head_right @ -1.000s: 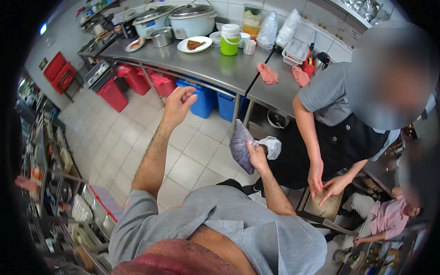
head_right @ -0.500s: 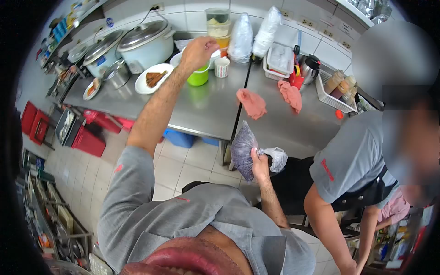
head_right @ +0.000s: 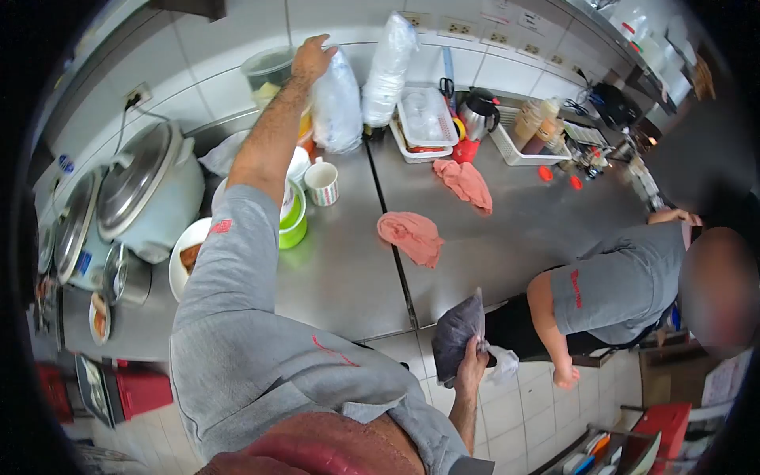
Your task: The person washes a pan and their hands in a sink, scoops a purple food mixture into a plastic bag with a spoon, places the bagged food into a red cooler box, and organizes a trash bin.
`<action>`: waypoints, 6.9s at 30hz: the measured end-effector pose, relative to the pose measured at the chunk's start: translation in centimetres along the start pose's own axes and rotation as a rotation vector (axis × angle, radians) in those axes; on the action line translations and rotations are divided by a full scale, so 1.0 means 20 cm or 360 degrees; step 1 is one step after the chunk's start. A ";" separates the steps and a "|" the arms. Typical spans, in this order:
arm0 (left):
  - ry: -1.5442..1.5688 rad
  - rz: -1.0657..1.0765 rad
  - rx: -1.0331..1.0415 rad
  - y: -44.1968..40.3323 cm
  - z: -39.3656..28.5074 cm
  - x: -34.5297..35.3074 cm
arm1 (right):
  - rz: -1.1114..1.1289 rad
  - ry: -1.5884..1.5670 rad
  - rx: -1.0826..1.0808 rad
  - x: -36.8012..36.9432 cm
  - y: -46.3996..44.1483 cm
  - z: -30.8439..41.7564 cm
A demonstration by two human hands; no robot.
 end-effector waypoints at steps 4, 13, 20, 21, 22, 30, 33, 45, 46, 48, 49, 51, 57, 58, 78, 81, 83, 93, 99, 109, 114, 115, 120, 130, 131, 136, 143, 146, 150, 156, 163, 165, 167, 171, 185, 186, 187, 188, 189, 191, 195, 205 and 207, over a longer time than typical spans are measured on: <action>-0.0043 0.0238 0.0031 -0.09 0.11 0.20 | -0.0274 -0.0006 0.0165 0.10 0.19 -0.08; 0.0078 0.0199 -0.0018 -0.18 0.24 0.19 | -0.0221 0.0023 0.0227 0.35 0.35 -0.19; 0.0135 -0.0687 0.0285 -0.40 0.22 -0.10 | -0.0259 0.0024 0.0230 0.37 0.45 -0.16; 0.0177 -0.0970 0.0407 -0.43 0.16 -0.23 | -0.0257 0.0045 0.0234 0.37 0.46 -0.16; 0.0222 -0.1255 0.0526 -0.40 0.02 -0.48 | -0.0267 0.0020 0.0229 0.36 0.46 -0.18; 0.0730 -0.0889 0.1073 -0.14 -0.69 -1.13 | -0.0374 0.0077 0.0160 0.29 0.54 -0.17; 0.0876 -0.0698 0.1231 0.05 -1.00 -1.29 | -0.0369 0.0081 0.0186 0.23 0.57 -0.21; 0.2783 -0.0333 0.1082 0.75 -2.22 -1.74 | -0.0425 0.0055 -0.0316 -0.58 0.91 -0.33; 0.3015 -0.0280 0.0890 0.81 -2.32 -1.73 | -0.0440 0.0243 -0.0035 -0.70 0.97 -0.35; 0.3162 -0.0015 0.0627 0.88 -2.49 -1.51 | -0.0410 0.0107 -0.0161 -0.90 1.11 -0.34; 0.3372 0.0148 0.0641 0.98 -2.65 -1.46 | -0.0477 0.0051 -0.0139 -1.00 1.16 -0.35; 0.3558 0.0502 0.0506 1.19 -2.99 -1.36 | -0.0602 -0.0162 -0.0156 -1.22 1.29 -0.41; 0.3513 0.1325 0.0018 1.84 -3.96 -0.80 | -0.0688 -0.0434 -0.0306 -1.79 1.44 -0.65; 0.3488 0.1379 0.0088 1.94 -4.14 -0.73 | -0.0583 -0.0653 -0.0335 -1.87 1.42 -0.71; 0.3866 0.1169 0.2171 3.24 -5.99 -1.22 | -0.1540 -0.2060 -0.1179 -3.83 1.25 -0.73; 0.3711 0.1147 0.2455 3.45 -6.33 -1.12 | -0.1553 -0.2135 -0.1154 -4.19 1.13 -0.73; 0.3790 0.1267 0.2330 3.51 -6.60 -1.01 | -0.1608 -0.2169 -0.1222 -4.44 1.03 -0.70; 0.3209 0.1822 0.1593 3.29 -7.79 -0.49 | -0.1992 -0.0882 -0.0441 -5.95 0.16 -0.47; 0.3543 0.1860 0.0234 3.00 -8.65 0.19 | -0.1119 0.0378 0.0080 -6.49 -0.48 -0.14; 0.3573 0.1981 -0.0041 2.80 -9.71 1.10 | -0.1490 -0.0119 -0.0326 -7.28 -0.90 -0.32; 0.3666 0.2536 0.0069 2.65 -10.29 1.02 | -0.1672 0.0888 -0.0184 -7.70 -1.42 0.06; 0.3711 0.2487 0.0207 2.64 -10.42 1.01 | -0.1695 0.0768 -0.0440 -7.79 -1.45 0.25; 0.3808 0.2314 0.0533 2.62 -10.96 1.16 | -0.1567 0.0962 -0.0681 -8.35 -1.92 0.61; 0.3307 0.2574 0.1496 2.80 -11.71 1.84 | -0.1435 0.0762 -0.0196 -9.33 -2.43 1.01; 0.3119 0.2462 0.1610 2.88 -11.81 1.99 | -0.1502 0.0716 -0.0477 -9.37 -2.49 1.07; 0.2237 0.1500 0.2131 3.03 -12.43 2.84 | -0.1563 0.0741 -0.0712 -9.64 -2.77 1.25; 0.2852 0.1894 0.1426 2.78 -13.08 2.81 | -0.1029 -0.1870 -0.0668 -10.45 -3.18 0.76; 0.2977 0.2316 0.1009 2.72 -13.28 2.95 | -0.1229 -0.2848 -0.0597 -10.83 -3.29 0.33; 0.2798 0.2317 0.1135 2.60 -13.51 3.04 | -0.1521 -0.3255 -0.1027 -11.06 -3.20 0.28; 0.3046 0.2192 0.0877 2.52 -13.78 3.20 | -0.1893 -0.2993 -0.1044 -11.06 -3.17 0.25; 0.3242 0.2484 0.0549 2.57 -14.11 3.02 | -0.2217 -0.2008 -0.1722 -11.05 -2.64 0.69; 0.3472 0.2542 0.0419 2.59 -14.24 2.90 | -0.2401 -0.1615 -0.1826 -11.00 -2.37 0.82; 0.3570 0.2558 0.0376 2.60 -14.36 2.71 | -0.2499 -0.1351 -0.1891 -10.95 -2.14 0.89; 0.3790 0.2629 0.0237 2.66 -14.62 2.28 | -0.2712 -0.1168 -0.2079 -10.91 -1.90 0.92; 0.4241 0.3369 0.0185 3.79 -15.72 1.30 | -0.3388 -0.1147 -0.1888 -10.98 -1.90 1.00; 0.4253 0.3406 0.0187 3.88 -15.79 1.23 | -0.3428 -0.1241 -0.1875 -10.99 -1.93 0.99; 0.4225 0.3377 0.0278 3.97 -15.86 1.16 | -0.3369 -0.1224 -0.1860 -11.00 -1.97 1.00; 0.4184 0.3357 0.0380 4.06 -15.92 1.10 | -0.3414 -0.1211 -0.1858 -10.99 -1.99 0.99; 0.4207 0.3402 0.0375 4.15 -15.97 1.02 | -0.3407 -0.1205 -0.1865 -11.00 -1.99 0.98; 0.3761 0.3737 0.0498 4.39 -16.05 0.94 | -0.3528 -0.1301 -0.1930 -11.03 -2.04 1.00; 0.3401 0.3967 0.0974 4.79 -16.16 0.79 | -0.3701 -0.1365 -0.2026 -11.03 -2.10 0.96; 0.3336 -0.0480 0.3682 5.38 -16.12 0.80 | -0.3968 -0.1672 -0.1877 -11.01 -2.26 0.92; 0.3340 -0.0435 0.3829 5.37 -16.10 0.79 | -0.3966 -0.1630 -0.1874 -11.03 -2.29 0.92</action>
Point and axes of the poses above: each hand's wrist, its own y-axis away from the middle knuckle, its own x-axis out of the palm, z = x × y, the point moved 7 cm from there along -y, towards the middle knuckle, and after that the axes turned 15 degrees about x, right-handed, at the moved point
